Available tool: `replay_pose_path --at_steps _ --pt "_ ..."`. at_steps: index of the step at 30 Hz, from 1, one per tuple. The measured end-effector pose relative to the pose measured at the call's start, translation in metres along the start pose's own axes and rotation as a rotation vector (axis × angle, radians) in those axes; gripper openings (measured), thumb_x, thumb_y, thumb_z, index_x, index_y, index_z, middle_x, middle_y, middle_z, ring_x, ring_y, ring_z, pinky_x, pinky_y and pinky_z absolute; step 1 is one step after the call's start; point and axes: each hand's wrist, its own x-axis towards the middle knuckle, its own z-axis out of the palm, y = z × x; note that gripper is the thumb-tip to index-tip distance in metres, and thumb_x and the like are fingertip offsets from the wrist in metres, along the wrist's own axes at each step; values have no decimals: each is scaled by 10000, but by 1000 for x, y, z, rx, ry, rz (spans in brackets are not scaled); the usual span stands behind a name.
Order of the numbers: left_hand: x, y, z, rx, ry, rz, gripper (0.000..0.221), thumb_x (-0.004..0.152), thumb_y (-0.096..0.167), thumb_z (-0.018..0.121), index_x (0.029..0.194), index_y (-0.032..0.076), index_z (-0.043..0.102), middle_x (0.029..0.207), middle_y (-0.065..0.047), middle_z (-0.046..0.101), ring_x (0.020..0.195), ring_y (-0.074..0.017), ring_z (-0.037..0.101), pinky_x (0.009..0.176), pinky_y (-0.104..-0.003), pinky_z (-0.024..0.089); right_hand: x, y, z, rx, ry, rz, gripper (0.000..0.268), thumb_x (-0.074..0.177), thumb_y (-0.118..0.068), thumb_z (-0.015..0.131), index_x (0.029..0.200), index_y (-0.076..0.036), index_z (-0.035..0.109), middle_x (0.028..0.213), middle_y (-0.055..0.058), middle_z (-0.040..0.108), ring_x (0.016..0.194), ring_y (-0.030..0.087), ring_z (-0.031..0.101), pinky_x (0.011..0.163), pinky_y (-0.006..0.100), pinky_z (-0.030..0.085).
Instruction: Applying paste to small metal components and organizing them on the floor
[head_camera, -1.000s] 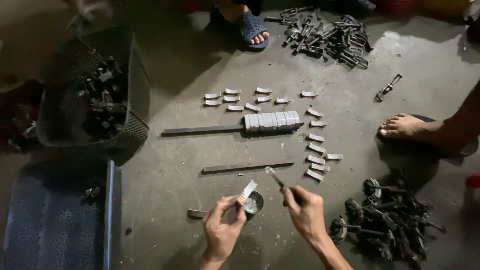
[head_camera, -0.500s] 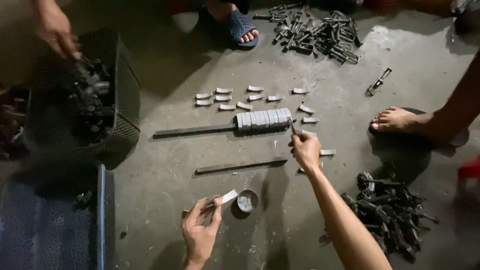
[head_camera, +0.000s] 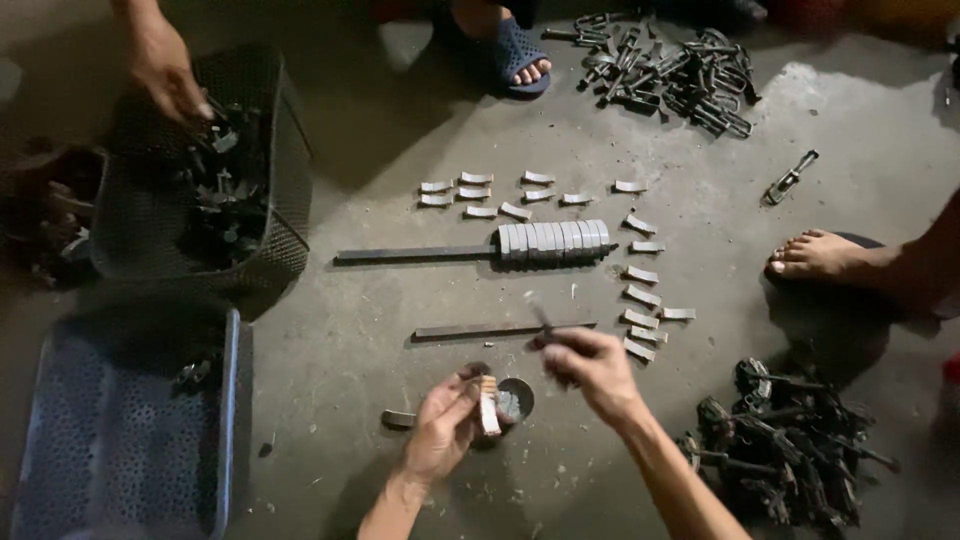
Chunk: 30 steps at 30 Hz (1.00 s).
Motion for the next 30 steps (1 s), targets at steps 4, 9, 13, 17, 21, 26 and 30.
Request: replay_pose_path --at_steps 4,9,13,17,21,26,30 --pt "0 5 31 -3 -49 -61 357 1047 78 490 1366 -80 471 1085 -205 654 907 -236 692 862 -362 636 -2 27 10 199 -208 15 265 823 9 777 1081 67 786 725 178 764 500 171 643 414 251 507" --pt "-6 -1 29 -29 73 -137 336 1035 89 540 1321 -87 547 1067 -206 685 842 -204 686 770 -340 618 -6 25 23 209 -304 91 161 844 -14 794 979 73 796 658 108 709 516 130 592 448 248 430" --pt "-8 -5 31 -67 110 -121 306 1021 70 570 1287 -81 584 1033 -156 689 841 -206 690 746 -313 606 -9 31 24 305 -291 100 175 832 8 798 985 90 779 748 153 755 554 185 678 488 244 490" --pt "-10 -8 40 302 277 -22 296 990 35 541 1265 -49 608 1048 -220 738 829 -257 711 738 -367 624 -10 26 24 311 -177 76 168 844 2 793 985 91 774 659 121 687 493 127 538 425 244 401" --pt "-16 -35 14 1099 425 376 585 802 -59 759 1337 67 560 1136 -125 796 957 -238 838 825 -343 750 -11 16 24 287 -4 46 240 833 -19 793 1055 71 777 778 155 763 521 136 579 425 246 420" --pt "-20 -51 17 1472 448 518 723 728 116 898 1348 61 531 1115 -83 773 922 -211 806 762 -320 686 -13 21 31 231 161 29 179 814 -44 827 961 52 791 620 81 644 493 116 487 437 250 362" --pt "-15 -49 27 1485 449 661 526 762 195 886 1191 68 608 1010 -40 784 806 -154 763 699 -278 646 -15 21 34 196 205 29 145 817 -48 830 921 49 805 607 81 631 507 117 475 458 246 350"
